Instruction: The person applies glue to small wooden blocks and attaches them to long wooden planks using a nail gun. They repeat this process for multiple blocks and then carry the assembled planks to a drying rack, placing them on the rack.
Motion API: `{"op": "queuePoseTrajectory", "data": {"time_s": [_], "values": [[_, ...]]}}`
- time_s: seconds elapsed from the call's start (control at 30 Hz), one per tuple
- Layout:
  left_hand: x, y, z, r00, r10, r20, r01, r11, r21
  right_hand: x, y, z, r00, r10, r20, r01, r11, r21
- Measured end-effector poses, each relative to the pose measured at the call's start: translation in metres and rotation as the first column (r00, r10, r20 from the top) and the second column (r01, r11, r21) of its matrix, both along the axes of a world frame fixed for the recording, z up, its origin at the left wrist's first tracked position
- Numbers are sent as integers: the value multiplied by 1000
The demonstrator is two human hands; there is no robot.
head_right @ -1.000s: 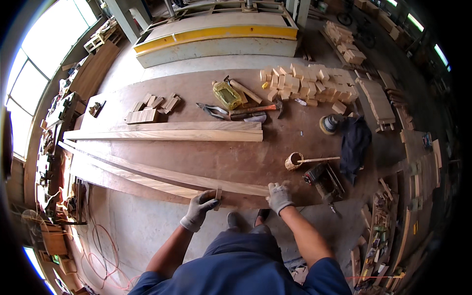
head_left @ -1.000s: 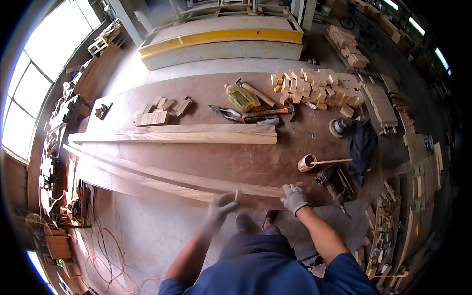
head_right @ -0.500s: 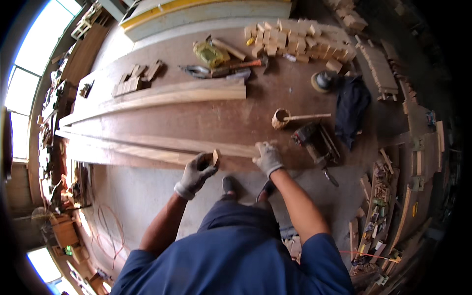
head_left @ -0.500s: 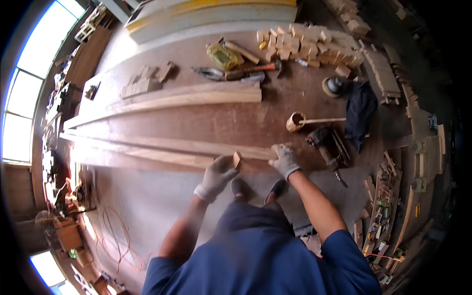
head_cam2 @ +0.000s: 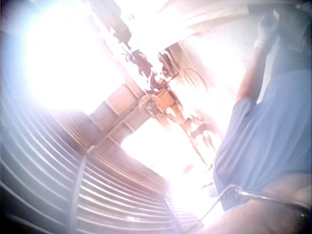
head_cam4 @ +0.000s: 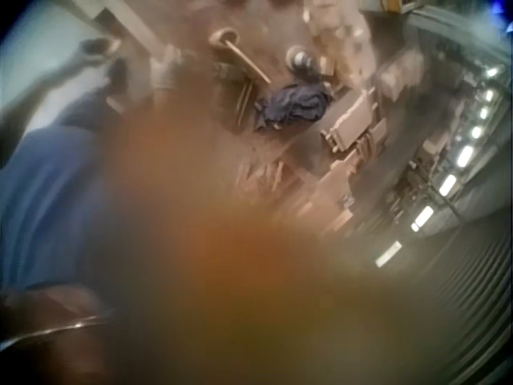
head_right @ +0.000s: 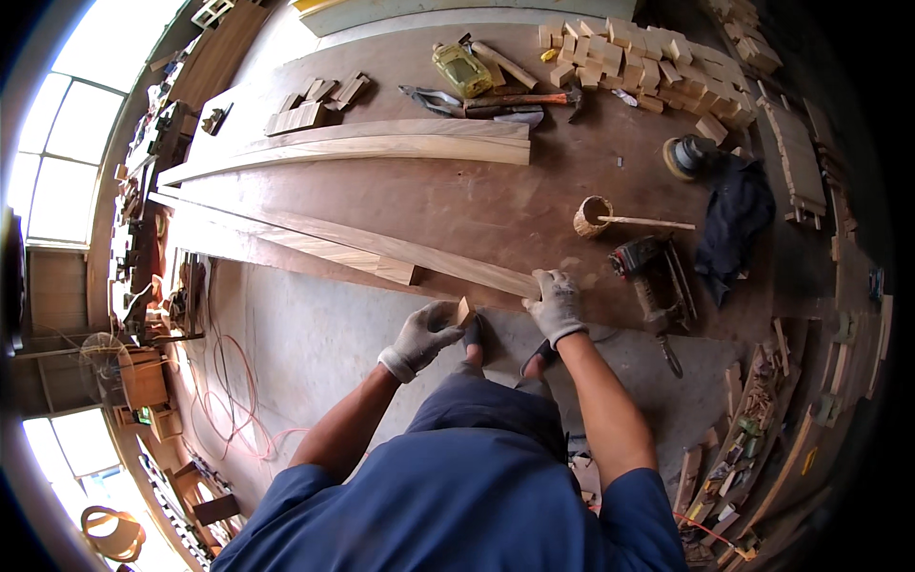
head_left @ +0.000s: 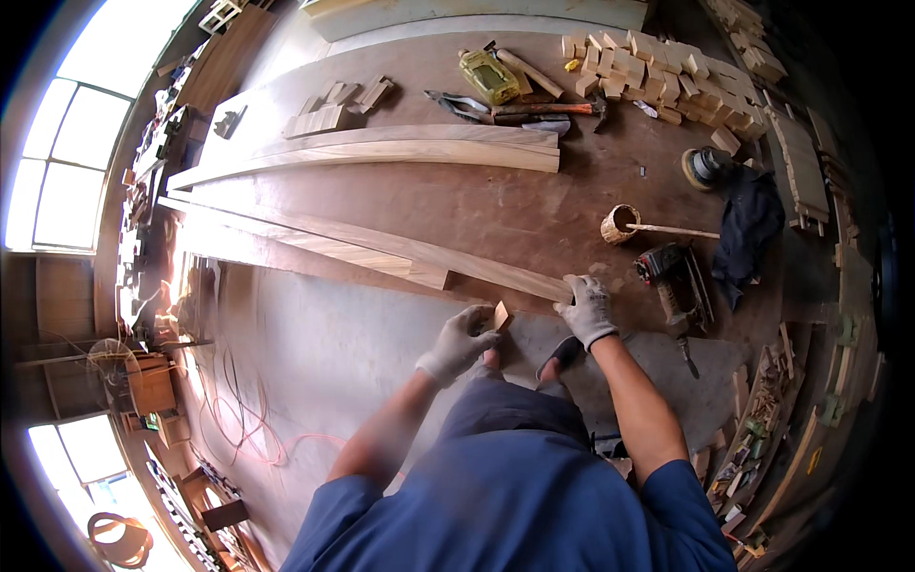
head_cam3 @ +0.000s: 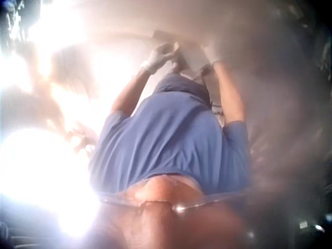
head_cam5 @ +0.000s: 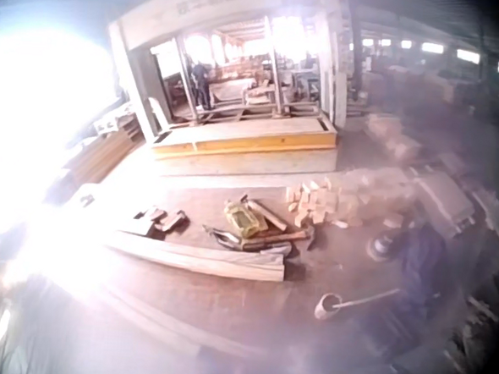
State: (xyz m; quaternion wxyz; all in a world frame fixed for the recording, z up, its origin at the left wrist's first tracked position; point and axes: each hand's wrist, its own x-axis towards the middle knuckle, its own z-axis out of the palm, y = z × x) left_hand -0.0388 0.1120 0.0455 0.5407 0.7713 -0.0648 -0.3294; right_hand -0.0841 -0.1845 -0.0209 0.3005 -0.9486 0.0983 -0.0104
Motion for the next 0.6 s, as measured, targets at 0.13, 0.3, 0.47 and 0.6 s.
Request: {"op": "queuePoseTrajectory", "data": {"time_s": [0.13, 0.3, 0.47, 0.6], "values": [[-2, 1, -4, 997, -27, 70, 23, 998, 54, -9, 1, -9, 1000, -4, 4, 4, 999, -39], [9, -19, 27, 939, -139, 316, 93, 983, 156, -10, 3, -8, 1000, 15, -1, -15, 1000, -3], [32, -54, 45, 810, -335, 481, 266, 941, 207, -5, 6, 7, 998, 5, -61, -6, 1000, -23], [52, -81, 34, 605, -429, 670, 340, 901, 269, -17, 0, -4, 998, 4, 68, -7, 999, 42]]}}
